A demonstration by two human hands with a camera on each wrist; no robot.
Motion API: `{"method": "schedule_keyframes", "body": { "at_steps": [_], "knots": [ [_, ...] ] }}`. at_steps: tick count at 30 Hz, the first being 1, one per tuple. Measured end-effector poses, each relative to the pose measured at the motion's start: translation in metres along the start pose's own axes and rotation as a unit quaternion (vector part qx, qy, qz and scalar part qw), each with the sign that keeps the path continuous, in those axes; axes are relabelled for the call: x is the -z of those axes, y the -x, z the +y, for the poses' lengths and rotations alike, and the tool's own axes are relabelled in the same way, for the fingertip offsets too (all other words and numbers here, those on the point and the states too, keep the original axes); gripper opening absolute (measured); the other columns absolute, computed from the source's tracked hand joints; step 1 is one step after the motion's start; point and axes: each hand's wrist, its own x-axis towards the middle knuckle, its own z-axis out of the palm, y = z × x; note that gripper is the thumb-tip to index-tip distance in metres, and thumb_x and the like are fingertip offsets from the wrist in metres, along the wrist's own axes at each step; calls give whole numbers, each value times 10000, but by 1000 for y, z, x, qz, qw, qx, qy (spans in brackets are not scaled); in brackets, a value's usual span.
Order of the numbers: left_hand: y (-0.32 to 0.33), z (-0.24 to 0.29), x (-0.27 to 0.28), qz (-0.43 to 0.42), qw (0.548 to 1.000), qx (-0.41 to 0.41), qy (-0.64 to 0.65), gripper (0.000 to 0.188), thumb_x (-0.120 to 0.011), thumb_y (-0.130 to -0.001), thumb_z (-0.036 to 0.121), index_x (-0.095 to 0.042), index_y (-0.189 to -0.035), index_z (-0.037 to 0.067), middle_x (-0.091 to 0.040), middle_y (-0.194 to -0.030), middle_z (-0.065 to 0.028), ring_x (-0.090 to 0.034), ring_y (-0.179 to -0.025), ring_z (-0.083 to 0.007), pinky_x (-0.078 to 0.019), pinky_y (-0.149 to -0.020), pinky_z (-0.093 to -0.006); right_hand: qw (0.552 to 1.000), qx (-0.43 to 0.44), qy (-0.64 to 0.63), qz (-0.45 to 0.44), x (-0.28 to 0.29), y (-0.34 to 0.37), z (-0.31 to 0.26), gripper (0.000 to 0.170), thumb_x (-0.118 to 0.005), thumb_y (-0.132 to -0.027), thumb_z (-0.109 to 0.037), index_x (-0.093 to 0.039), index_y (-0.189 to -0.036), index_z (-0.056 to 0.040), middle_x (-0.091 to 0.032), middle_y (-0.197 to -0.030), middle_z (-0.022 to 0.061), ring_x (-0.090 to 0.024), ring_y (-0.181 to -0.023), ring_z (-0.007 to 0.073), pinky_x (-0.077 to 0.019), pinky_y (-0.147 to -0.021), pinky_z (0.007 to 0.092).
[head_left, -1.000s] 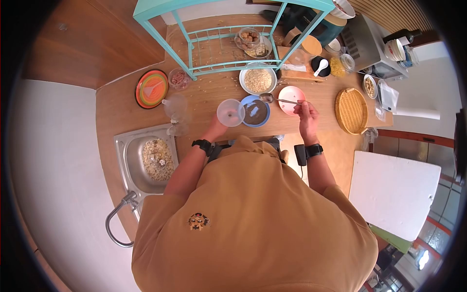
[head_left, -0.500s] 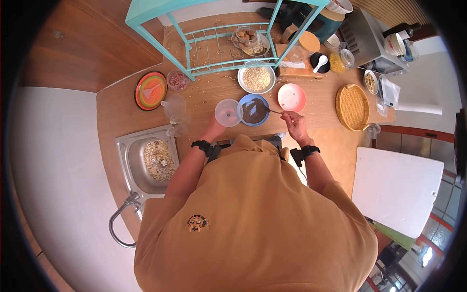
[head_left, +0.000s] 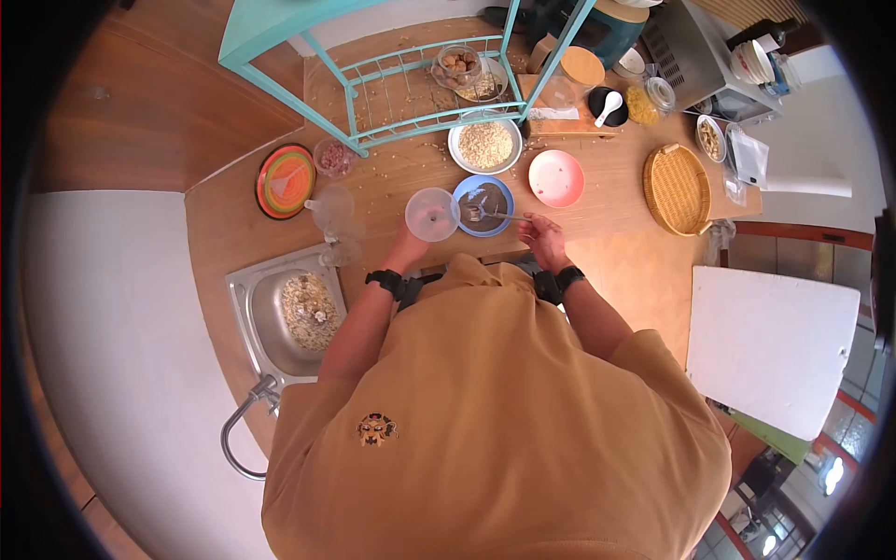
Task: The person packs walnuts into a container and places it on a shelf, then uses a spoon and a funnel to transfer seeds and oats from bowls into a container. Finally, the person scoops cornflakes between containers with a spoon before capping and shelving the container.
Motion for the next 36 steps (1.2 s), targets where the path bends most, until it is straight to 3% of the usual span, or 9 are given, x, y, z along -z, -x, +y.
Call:
{"method": "schedule_keyframes", "body": {
  "at_steps": [9, 18, 24, 34, 36],
  "knots": [
    [1, -1, -1, -6, 1000, 20, 19, 274, -690, -794, 108, -596, -1049, 72, -611, -1073, -116, -581, -999, -251, -471, -853, -360, 996, -29, -80, 15, 6, -5, 0, 215, -497, -955, -216, -580, -1023, -29, -653, -836, 87, -616, -740, 177, -520, -700, 319],
    [1, -3, -1, -5, 999, 23, 32, 265, -683, -804, 106, -596, -1051, 68, -613, -1074, -116, -580, -1003, -248, -471, -855, -362, 993, 68, -97, -11, 1, 16, -51, 244, -480, -963, -221, -579, -1002, -1, -642, -812, 79, -610, -742, 169, -517, -713, 306],
    [-1, 3, 2, -17, 999, 31, 27, 249, -676, -816, 134, -604, -1046, 69, -615, -1075, -113, -580, -1009, -250, -471, -858, -359, 987, 140, -66, -49, -27, 38, -91, 262, -464, -968, -216, -589, -984, 14, -634, -785, 79, -598, -718, 159, -508, -709, 302],
    [-4, 10, 4, -34, 994, 95, 40, 303, -670, -824, 195, -614, -1091, 62, -620, -1124, -104, -592, -1029, -221, -471, -875, -341, 977, 165, -42, -132, -100, 66, -118, 275, -466, -968, -210, -598, -971, 31, -631, -761, 97, -601, -698, 160, -500, -684, 299],
    [-8, 24, 6, -28, 994, 91, 60, 332, -669, -824, 190, -599, -1119, 57, -621, -1126, -101, -591, -1030, -215, -470, -878, -337, 973, 196, 70, -101, -114, 73, -117, 278, -482, -966, -212, -612, -970, 34, -647, -761, 94, -605, -685, 154, -492, -681, 287]
  ]
}}
